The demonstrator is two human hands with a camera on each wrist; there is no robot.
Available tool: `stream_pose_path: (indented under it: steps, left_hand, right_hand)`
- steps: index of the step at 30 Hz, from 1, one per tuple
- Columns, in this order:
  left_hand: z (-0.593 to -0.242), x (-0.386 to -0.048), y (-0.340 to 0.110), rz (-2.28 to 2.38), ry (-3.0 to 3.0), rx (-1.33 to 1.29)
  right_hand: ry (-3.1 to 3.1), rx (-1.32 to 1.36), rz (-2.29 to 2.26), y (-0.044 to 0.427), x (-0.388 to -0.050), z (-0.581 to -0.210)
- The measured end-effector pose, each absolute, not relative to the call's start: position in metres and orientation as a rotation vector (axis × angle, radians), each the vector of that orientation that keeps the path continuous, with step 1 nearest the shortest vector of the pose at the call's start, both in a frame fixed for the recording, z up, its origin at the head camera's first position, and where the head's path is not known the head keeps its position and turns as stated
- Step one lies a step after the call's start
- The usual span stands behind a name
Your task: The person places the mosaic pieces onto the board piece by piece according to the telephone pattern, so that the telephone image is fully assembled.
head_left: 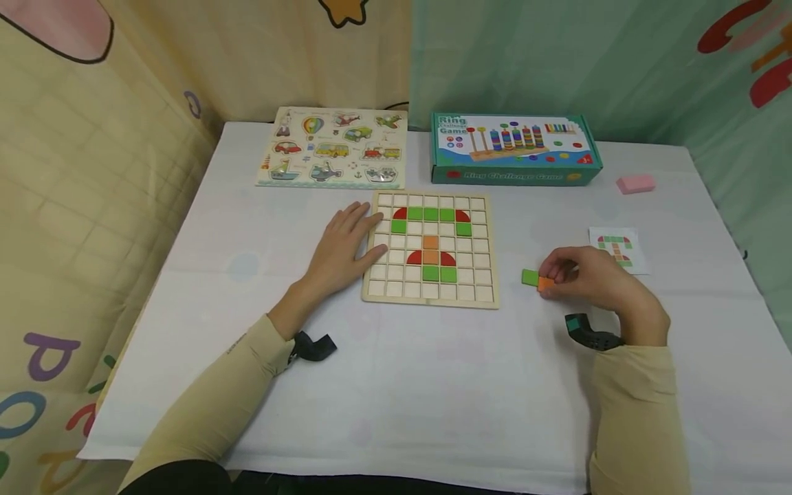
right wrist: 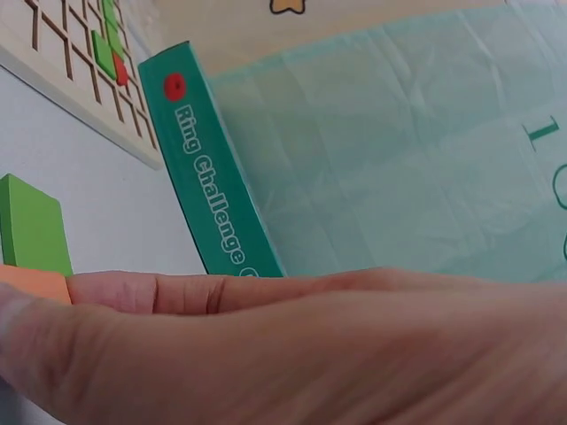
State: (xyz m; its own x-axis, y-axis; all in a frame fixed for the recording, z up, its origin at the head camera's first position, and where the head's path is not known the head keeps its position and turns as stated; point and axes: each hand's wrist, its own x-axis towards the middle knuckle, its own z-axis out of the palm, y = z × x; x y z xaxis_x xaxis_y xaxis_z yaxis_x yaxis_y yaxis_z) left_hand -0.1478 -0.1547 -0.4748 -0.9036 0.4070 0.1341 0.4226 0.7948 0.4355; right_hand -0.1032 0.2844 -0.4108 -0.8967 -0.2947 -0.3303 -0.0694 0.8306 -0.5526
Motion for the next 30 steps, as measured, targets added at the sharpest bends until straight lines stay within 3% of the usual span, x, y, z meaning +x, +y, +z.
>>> stream_pose_path:
  steps: [13,23,30]
  left_hand:
    - [-0.476,-0.149,-0.155,-0.719,-2.944,-0.678]
    - [-0.475,-0.148,-0.158,-0.737,-2.938,-0.686]
    - [-0.475,-0.148,-0.155,-0.746,-2.936,-0.69]
  right_hand:
    - [2.62,-0.378,-0.956,0.272,-0.113,-0.405]
    - [2.745,-0.453,-1.199,0.165,-0.153,-0.41]
    - [2.798,-0.439,-1.261,0.126,-0.165,-0.417]
